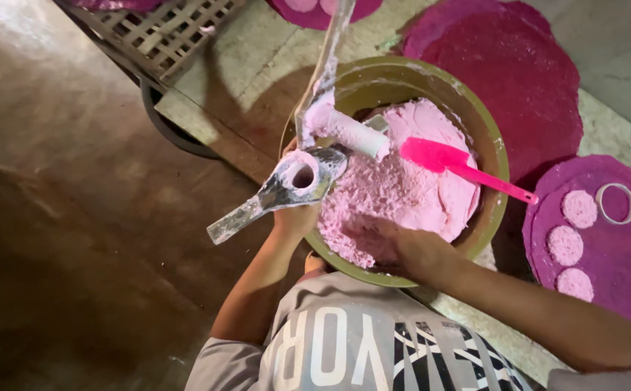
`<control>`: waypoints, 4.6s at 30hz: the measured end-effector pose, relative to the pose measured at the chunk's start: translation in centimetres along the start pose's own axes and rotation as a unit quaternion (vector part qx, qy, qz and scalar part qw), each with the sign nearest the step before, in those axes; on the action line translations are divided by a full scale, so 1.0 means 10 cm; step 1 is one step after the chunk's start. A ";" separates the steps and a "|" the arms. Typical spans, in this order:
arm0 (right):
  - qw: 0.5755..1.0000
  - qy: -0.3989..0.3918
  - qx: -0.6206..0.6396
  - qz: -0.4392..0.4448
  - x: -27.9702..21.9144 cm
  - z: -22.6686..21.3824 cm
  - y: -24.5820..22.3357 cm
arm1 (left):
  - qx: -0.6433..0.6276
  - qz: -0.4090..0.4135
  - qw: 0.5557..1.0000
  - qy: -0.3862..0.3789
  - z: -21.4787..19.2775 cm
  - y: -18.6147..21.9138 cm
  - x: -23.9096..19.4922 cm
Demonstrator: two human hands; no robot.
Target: The person scoops pink dough from a bowl and uses a manual press to form round discs, placing them on a pink mat. The person repeatedly fills the press, compresses the dough, and arranges the finished discs in rows.
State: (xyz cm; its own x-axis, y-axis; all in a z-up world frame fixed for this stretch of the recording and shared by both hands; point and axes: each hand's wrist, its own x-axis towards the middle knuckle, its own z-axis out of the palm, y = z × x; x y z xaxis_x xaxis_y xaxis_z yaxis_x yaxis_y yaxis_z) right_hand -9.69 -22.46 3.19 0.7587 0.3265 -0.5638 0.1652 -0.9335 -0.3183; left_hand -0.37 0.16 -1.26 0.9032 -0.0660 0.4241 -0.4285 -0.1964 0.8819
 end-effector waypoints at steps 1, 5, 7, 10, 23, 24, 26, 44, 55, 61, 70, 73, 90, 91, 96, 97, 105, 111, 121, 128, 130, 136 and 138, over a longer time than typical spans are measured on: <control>1.000 -0.014 0.009 -0.006 -0.05 0.04 -0.01 | -0.001 0.011 1.000 0.002 0.01 0.01 0.00; 0.980 0.060 0.178 -0.065 -0.36 0.08 0.12 | -0.095 -0.040 0.995 0.013 0.03 0.02 0.06; 0.969 0.083 0.222 -0.072 -0.57 -0.10 0.24 | -0.005 0.001 1.000 0.008 -0.02 0.00 0.15; 0.975 0.041 0.217 0.017 -0.92 -0.47 0.48 | 0.108 0.051 0.993 -0.026 -0.15 -0.01 0.29; 0.955 0.263 -0.136 -0.004 -0.91 -1.27 0.75 | 0.238 0.132 0.926 -0.263 0.13 0.44 0.44; 0.953 0.223 -0.203 0.010 -0.79 -1.23 0.59 | 0.249 0.099 0.922 -0.279 0.20 0.44 0.44; 0.933 0.132 -0.334 0.036 -0.55 -1.05 0.19 | 0.268 0.031 0.912 -0.310 0.36 0.41 0.38; 0.912 0.191 -0.354 -0.082 -0.77 -1.35 -0.49 | 0.219 0.171 0.943 -0.182 0.18 0.43 0.44; 0.912 0.254 -0.319 0.046 -1.44 -1.70 -0.18 | 0.147 0.111 0.971 -0.154 -0.14 0.55 0.73; 0.917 0.272 -0.286 -0.056 -1.34 -1.67 -0.02 | 0.251 0.112 0.912 -0.304 0.10 0.53 0.68; 0.909 0.150 -0.375 -0.107 -0.64 -1.42 -0.36 | 0.161 0.020 0.954 -0.253 0.32 0.54 0.45; 0.965 0.118 -0.230 0.031 -1.09 -1.57 -0.19 | 0.274 -0.158 0.899 -0.304 0.12 0.54 0.57; 0.947 0.190 -0.245 -0.084 -1.20 -1.65 -0.64 | 0.128 0.028 0.960 -0.248 0.01 0.72 0.35; 0.941 0.213 -0.261 -0.036 -1.30 -1.65 -0.49 | 0.172 0.022 0.954 -0.245 -0.07 0.70 0.46; 0.882 0.257 -0.395 -0.012 -1.56 -1.65 -0.19 | 0.037 0.082 0.975 -0.201 -0.25 0.62 0.51; 0.881 0.232 -0.412 -0.002 -1.54 -1.68 -0.23 | 0.112 0.163 0.962 -0.187 -0.21 0.59 0.47; 0.871 0.120 -0.468 -0.091 -0.90 -1.48 -0.75 | 0.091 0.011 0.957 -0.275 0.14 0.29 0.10; 0.937 0.159 -0.310 0.025 -1.49 -1.46 -0.29 | 0.162 0.021 0.961 -0.222 -0.25 0.31 0.24; 0.891 0.141 -0.420 -0.104 -0.80 -1.28 -0.81 | 0.323 0.137 0.902 -0.252 -0.05 0.38 0.24; 0.940 0.122 -0.300 0.108 -1.51 -1.68 -0.47 | 0.383 0.056 0.910 -0.149 -0.39 0.34 0.51; 0.936 0.097 -0.313 0.131 -1.52 -1.73 -0.49 | 0.337 0.104 0.926 -0.136 -0.45 0.45 0.47; 0.928 0.084 -0.363 0.014 -0.98 -1.73 -0.91 | 0.312 0.179 0.924 -0.131 -0.18 0.51 0.47; 0.894 0.129 -0.428 -0.038 -0.75 -1.55 -0.98 | 0.312 0.228 0.913 -0.135 -0.05 0.47 0.46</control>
State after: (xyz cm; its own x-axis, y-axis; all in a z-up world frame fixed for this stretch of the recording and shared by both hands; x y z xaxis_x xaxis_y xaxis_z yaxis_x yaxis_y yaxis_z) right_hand -7.19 -18.04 22.38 0.8268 0.4520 -0.3348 0.5600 -0.7173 0.4145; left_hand 1.70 -0.62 4.96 0.6432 -0.5016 0.5785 -0.7402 -0.6008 0.3020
